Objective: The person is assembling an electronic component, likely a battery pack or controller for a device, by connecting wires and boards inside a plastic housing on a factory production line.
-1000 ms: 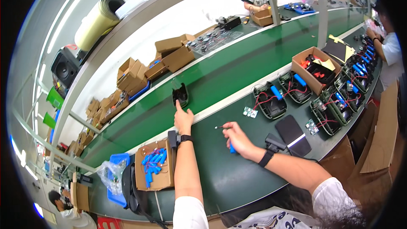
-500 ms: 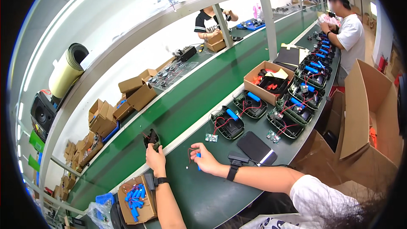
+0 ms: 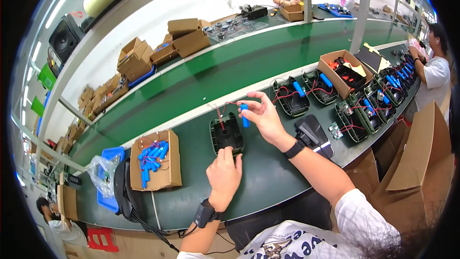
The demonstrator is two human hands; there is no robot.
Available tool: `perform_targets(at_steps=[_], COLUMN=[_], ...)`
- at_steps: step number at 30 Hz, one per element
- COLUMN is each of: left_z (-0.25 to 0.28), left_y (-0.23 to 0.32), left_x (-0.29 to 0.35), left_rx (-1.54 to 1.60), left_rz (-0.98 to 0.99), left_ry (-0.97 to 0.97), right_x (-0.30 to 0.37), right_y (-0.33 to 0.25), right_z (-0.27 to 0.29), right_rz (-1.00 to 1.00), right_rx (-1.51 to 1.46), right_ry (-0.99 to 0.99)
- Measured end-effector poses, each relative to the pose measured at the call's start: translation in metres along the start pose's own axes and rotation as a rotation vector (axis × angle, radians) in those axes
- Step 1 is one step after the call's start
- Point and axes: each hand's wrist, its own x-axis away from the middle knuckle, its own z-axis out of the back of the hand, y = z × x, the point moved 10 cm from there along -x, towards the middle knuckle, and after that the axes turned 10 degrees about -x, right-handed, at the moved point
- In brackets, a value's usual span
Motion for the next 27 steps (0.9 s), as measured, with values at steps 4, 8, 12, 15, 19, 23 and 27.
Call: perform_targets(at_steps=[4,8,12,15,19,23,27], left_z=[-0.005,0.005,0.041,0.027,-0.017,-0.022,-0.012], left_y=[0.012,0.005,-0.046,-0.072,-0.064,-0.025,-0.012], left_x=[0.025,0.026,-0.017,-0.048,-0.055,-0.038,-0.028], left_rx=[0.009,0.077,0.275,0.307,0.49,0.691,0.824], left_rz=[0.005,0.055,0.189,0.147,0.072,-0.203,-0.301], left_ry=[-0.103,-0.126,-0.018,0.073,-0.143,-0.288,-0.405], right_x=[0.003,0.012,0.029,0.036,0.037,0.029,0.025], right_y=[-0.01,-0.025,-0.026,-0.015,-0.01,-0.025,-0.029], right_z=[-0.021,-0.052,-0.072,-0.071,-0.075,-0.061,-0.058], right_rz=[-0.001,0.064,0.09,0.075,0.034,0.047,0.111], right_rx=[0.195,0.592,0.907,1.063,1.087,0.821,0.813], right_ry=[-0.177,-0.425,-0.615,-0.722,-0.747,-0.566,-0.582])
